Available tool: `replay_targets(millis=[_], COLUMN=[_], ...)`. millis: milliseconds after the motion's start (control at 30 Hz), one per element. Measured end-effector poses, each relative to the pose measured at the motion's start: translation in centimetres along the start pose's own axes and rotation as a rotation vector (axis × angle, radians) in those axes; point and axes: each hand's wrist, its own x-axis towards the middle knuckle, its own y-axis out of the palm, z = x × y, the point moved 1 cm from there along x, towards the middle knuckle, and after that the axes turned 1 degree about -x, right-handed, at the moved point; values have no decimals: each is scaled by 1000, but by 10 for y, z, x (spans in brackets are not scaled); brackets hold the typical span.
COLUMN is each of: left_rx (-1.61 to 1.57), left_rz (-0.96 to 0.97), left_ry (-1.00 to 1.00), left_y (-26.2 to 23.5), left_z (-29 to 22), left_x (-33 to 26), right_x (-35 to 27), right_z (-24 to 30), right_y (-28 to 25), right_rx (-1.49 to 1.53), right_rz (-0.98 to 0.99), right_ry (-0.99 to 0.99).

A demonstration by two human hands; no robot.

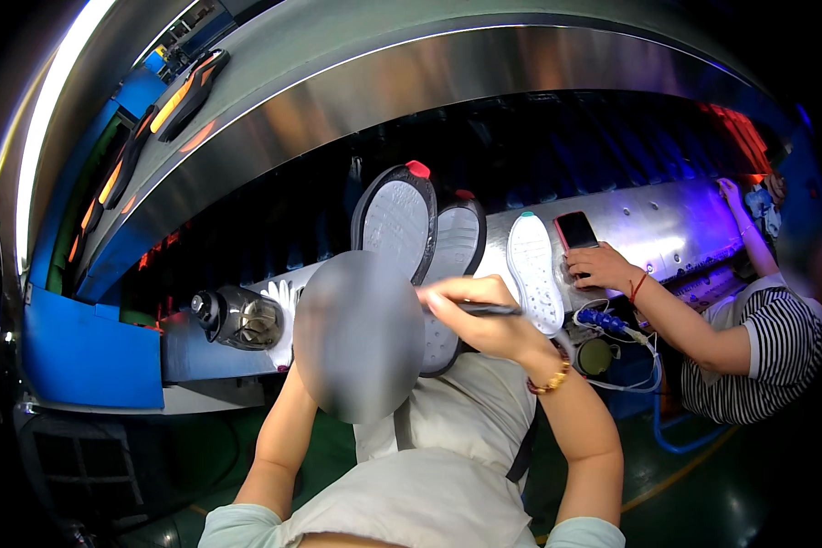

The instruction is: The person uses a brush to clean the soles of several shoe insoles on a conveyor belt. They pick up each insole, scrub the bottom surface, and place it back on the belt. The person handles both orange and grey insoles.

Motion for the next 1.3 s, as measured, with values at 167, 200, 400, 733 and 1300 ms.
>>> replay_targets(millis=[167, 200, 400, 733, 1300], left_rx=[-117, -103, -143, -233, 313], left_rz=[-10, 17, 445, 448, -274], left_ry=[72, 109, 288, 234, -418], left_y=[20, 27, 113, 165, -48], left_z=[-26, -35, -129, -129, 100], left_x=[-21, -22, 23, 81, 12], right_x=[-30, -38, -57, -72, -44], right_z=[9, 0, -12, -27, 6], right_y=[-41, -52, -67, -73, -32], right_rx=[707, 797, 772, 802, -839], right_rz=[-418, -524, -756, -803, -566], right_ry=[19, -7, 125, 146, -199])
